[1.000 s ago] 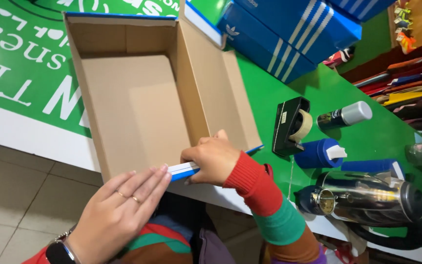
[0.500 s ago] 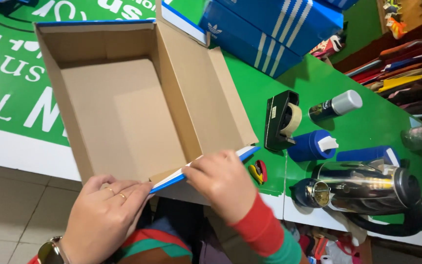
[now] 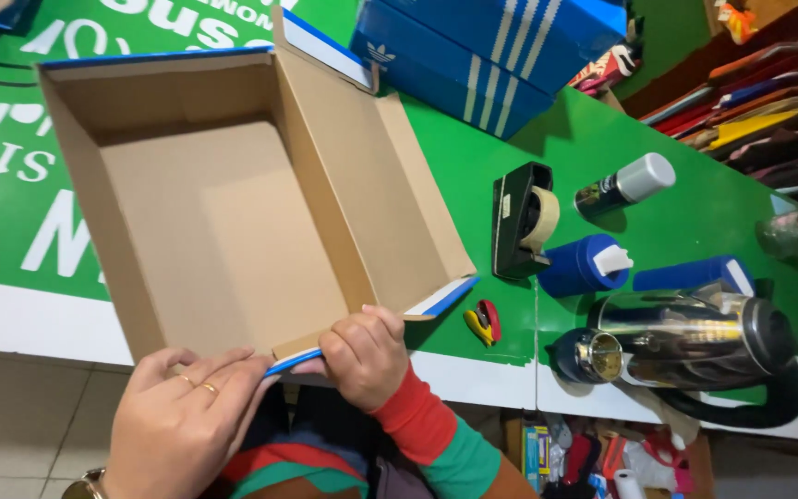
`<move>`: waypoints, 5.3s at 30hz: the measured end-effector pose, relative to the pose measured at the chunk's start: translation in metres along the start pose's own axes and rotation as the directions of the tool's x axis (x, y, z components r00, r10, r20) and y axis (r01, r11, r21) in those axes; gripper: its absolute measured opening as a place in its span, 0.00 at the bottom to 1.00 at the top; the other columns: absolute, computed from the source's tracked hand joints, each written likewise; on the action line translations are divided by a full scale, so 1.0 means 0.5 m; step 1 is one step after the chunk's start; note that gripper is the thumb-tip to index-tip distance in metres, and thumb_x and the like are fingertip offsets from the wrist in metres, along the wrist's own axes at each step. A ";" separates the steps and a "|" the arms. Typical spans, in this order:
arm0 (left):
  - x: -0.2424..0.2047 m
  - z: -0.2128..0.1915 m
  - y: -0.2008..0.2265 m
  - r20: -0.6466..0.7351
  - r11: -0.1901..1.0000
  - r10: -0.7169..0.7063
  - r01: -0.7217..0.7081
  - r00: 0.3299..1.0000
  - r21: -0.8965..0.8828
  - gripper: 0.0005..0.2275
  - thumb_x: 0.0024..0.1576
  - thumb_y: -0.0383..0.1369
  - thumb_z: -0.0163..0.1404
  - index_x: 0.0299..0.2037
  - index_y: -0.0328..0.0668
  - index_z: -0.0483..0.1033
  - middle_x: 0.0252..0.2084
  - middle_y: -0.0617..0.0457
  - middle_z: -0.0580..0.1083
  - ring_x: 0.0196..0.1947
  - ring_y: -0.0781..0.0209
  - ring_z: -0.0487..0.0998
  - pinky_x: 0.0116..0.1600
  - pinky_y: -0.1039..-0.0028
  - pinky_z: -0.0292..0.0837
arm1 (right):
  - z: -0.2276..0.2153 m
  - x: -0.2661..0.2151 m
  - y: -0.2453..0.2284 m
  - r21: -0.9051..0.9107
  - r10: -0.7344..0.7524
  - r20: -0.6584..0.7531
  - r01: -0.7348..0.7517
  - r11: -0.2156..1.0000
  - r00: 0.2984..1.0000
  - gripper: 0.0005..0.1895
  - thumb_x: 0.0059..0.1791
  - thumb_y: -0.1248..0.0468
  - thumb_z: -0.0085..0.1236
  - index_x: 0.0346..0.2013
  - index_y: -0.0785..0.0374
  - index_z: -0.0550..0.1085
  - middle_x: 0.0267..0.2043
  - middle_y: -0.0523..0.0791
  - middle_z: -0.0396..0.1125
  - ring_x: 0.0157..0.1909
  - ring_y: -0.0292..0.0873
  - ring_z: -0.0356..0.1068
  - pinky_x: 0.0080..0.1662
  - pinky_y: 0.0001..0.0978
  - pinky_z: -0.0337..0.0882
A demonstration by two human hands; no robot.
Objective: Assembling and taping blue cardboard shoe boxes at a workbench.
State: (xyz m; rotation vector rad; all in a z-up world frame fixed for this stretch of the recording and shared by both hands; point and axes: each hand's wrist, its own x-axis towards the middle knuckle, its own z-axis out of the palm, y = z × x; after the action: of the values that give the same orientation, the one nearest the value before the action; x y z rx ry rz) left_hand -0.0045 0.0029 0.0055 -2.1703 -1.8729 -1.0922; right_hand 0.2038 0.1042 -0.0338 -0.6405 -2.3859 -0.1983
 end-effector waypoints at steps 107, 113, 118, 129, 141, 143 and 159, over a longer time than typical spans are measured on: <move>0.021 -0.010 0.014 0.020 0.999 0.047 -0.048 0.999 0.021 0.06 0.56 0.33 0.56 0.40 0.42 0.79 0.30 0.57 0.71 0.34 0.59 0.74 0.39 0.68 0.65 | -0.161 0.140 0.112 0.036 -0.459 0.430 0.494 0.869 0.777 0.28 0.53 0.59 0.59 0.66 0.68 0.69 0.55 0.46 0.70 0.37 0.40 0.66 0.41 0.33 0.67; 0.023 -0.010 0.014 0.010 0.999 0.043 -0.043 0.999 0.031 0.06 0.56 0.33 0.56 0.40 0.42 0.79 0.31 0.57 0.72 0.33 0.59 0.74 0.39 0.67 0.64 | -0.150 0.131 0.130 0.074 -0.518 0.414 0.539 0.839 0.749 0.10 0.49 0.61 0.61 0.41 0.57 0.70 0.61 0.48 0.71 0.33 0.38 0.65 0.36 0.32 0.64; 0.024 -0.010 0.014 0.012 0.999 0.040 -0.040 0.999 0.025 0.06 0.56 0.33 0.56 0.40 0.41 0.79 0.31 0.56 0.72 0.34 0.58 0.74 0.40 0.67 0.65 | -0.147 0.114 0.113 0.306 -0.331 0.365 0.224 0.925 0.870 0.21 0.44 0.66 0.68 0.46 0.61 0.67 0.62 0.50 0.69 0.38 0.45 0.66 0.41 0.38 0.65; 0.024 -0.010 0.014 0.026 0.999 0.042 -0.042 0.999 0.026 0.07 0.56 0.34 0.57 0.40 0.42 0.79 0.30 0.57 0.72 0.33 0.59 0.74 0.39 0.67 0.64 | -0.148 0.107 0.098 0.145 -0.280 0.448 0.239 0.960 0.849 0.20 0.43 0.64 0.66 0.47 0.59 0.69 0.57 0.45 0.69 0.51 0.49 0.67 0.50 0.42 0.65; 0.024 -0.012 0.013 0.017 0.999 0.042 -0.043 0.999 0.009 0.07 0.56 0.33 0.56 0.40 0.41 0.79 0.31 0.57 0.72 0.34 0.59 0.74 0.41 0.68 0.66 | -0.161 0.163 0.077 0.175 -0.275 0.533 0.213 0.961 0.800 0.37 0.42 0.39 0.65 0.53 0.63 0.72 0.42 0.44 0.67 0.42 0.48 0.64 0.43 0.41 0.62; 0.024 -0.011 0.014 0.013 0.999 0.044 -0.044 0.999 0.010 0.07 0.56 0.33 0.56 0.40 0.41 0.79 0.31 0.57 0.72 0.35 0.59 0.74 0.41 0.67 0.66 | -0.159 0.165 0.079 0.169 -0.266 0.552 0.207 0.964 0.790 0.35 0.41 0.38 0.65 0.48 0.63 0.72 0.39 0.45 0.66 0.41 0.48 0.64 0.43 0.41 0.62; 0.023 -0.009 0.012 0.005 0.999 0.050 -0.050 0.999 0.012 0.07 0.56 0.33 0.56 0.41 0.41 0.78 0.32 0.57 0.72 0.35 0.59 0.74 0.40 0.68 0.65 | -0.134 0.174 0.080 0.155 -0.300 0.538 0.257 0.954 0.788 0.23 0.41 0.48 0.70 0.35 0.59 0.72 0.28 0.41 0.63 0.36 0.45 0.65 0.38 0.38 0.63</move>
State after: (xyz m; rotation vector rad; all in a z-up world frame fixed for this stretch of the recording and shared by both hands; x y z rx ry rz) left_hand -0.0011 0.0088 0.0176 -2.2026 -1.8126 -1.0648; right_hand 0.2026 0.1534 0.0723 -0.3261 -3.0414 -0.0458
